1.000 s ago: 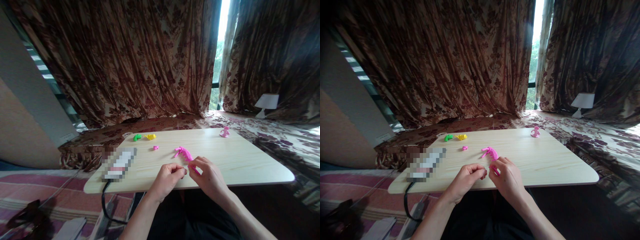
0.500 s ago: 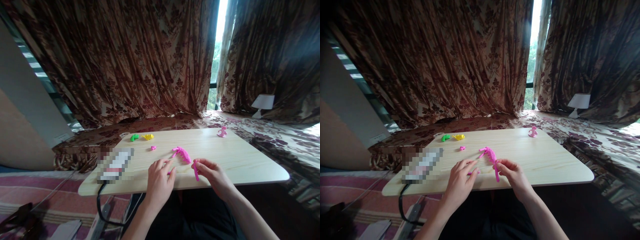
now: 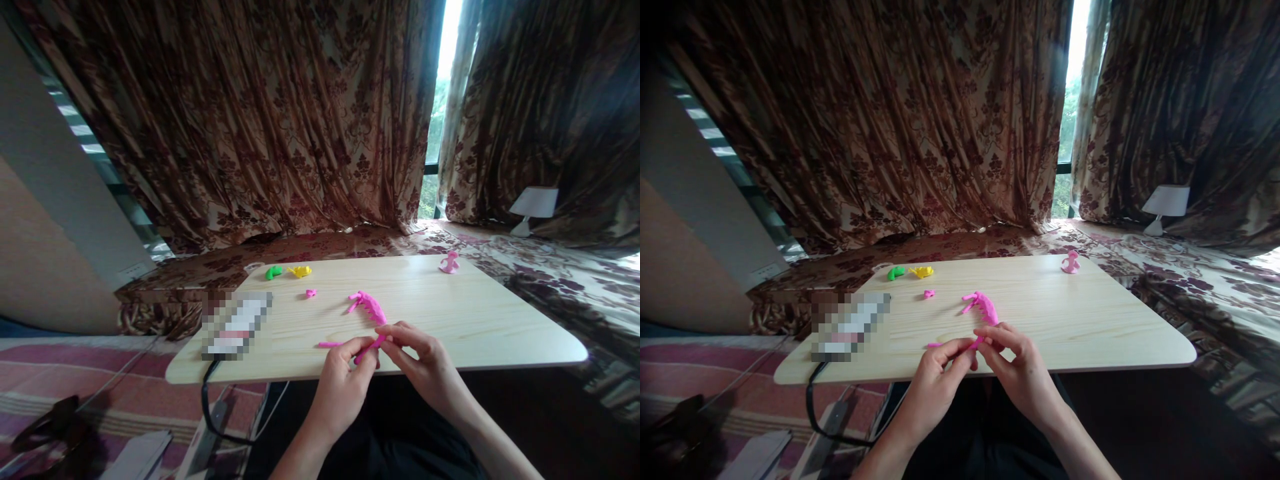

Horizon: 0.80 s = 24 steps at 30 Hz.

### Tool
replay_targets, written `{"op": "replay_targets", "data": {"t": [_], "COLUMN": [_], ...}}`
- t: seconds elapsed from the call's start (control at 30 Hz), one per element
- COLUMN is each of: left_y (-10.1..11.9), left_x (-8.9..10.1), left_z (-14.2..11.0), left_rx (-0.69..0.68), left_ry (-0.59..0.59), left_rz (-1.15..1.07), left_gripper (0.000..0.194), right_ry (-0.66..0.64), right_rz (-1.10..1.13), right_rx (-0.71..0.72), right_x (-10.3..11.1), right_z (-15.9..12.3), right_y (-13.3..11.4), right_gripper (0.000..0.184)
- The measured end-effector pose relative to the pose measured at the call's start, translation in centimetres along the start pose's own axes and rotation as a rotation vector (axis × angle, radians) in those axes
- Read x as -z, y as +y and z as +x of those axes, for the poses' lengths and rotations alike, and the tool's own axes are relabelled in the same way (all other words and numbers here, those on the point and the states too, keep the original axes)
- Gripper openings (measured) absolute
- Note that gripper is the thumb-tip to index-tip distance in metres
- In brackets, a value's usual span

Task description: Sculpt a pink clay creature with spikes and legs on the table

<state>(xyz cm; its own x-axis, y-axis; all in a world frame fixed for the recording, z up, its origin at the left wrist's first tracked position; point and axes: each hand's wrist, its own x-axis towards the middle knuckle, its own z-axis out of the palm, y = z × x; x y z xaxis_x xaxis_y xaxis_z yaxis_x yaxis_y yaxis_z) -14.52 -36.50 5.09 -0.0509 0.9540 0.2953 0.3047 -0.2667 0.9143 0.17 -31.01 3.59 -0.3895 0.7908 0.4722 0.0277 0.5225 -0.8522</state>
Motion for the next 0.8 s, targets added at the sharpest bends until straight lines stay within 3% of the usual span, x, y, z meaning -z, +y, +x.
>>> {"op": "replay_targets", "data": {"t": [0.2, 0.4, 0.53, 0.67, 0.8], "left_y": [-0.5, -0.2, -0.1, 0.1, -0.4], "left_x": [0.0, 0.1, 0.1, 0.1, -0.1], "left_z": [-0.2, -0.1, -0.2, -0.5, -0.6], "left_rx": [0.052, 0.045, 0.046, 0.039, 0.028], "left_ry": [-0.027, -0.043, -0.041, -0.043, -0.031], "left_rz": [-0.114, -0.124, -0.153, -0.136, -0.050], "left_gripper": [0.025, 0.025, 0.023, 0.025, 0.024], "right_ry": [-0.070, -0.025, -0.064, -0.136, -0.095], "right_rz": [-0.030, -0.010, -0.003, -0.027, -0.044], "right_rx": [0.003, 0.008, -0.031, 0.000, 0.036], "right_x": [0.5, 0.3, 0.7, 1.0, 0.8], "right_z": [0.0, -0.1, -0.2, -0.1, 0.0], "right_y": [-0.9, -0.5, -0.8, -1.8, -1.3], "right_gripper": [0.013, 0.012, 0.021, 0.018, 0.016]}}
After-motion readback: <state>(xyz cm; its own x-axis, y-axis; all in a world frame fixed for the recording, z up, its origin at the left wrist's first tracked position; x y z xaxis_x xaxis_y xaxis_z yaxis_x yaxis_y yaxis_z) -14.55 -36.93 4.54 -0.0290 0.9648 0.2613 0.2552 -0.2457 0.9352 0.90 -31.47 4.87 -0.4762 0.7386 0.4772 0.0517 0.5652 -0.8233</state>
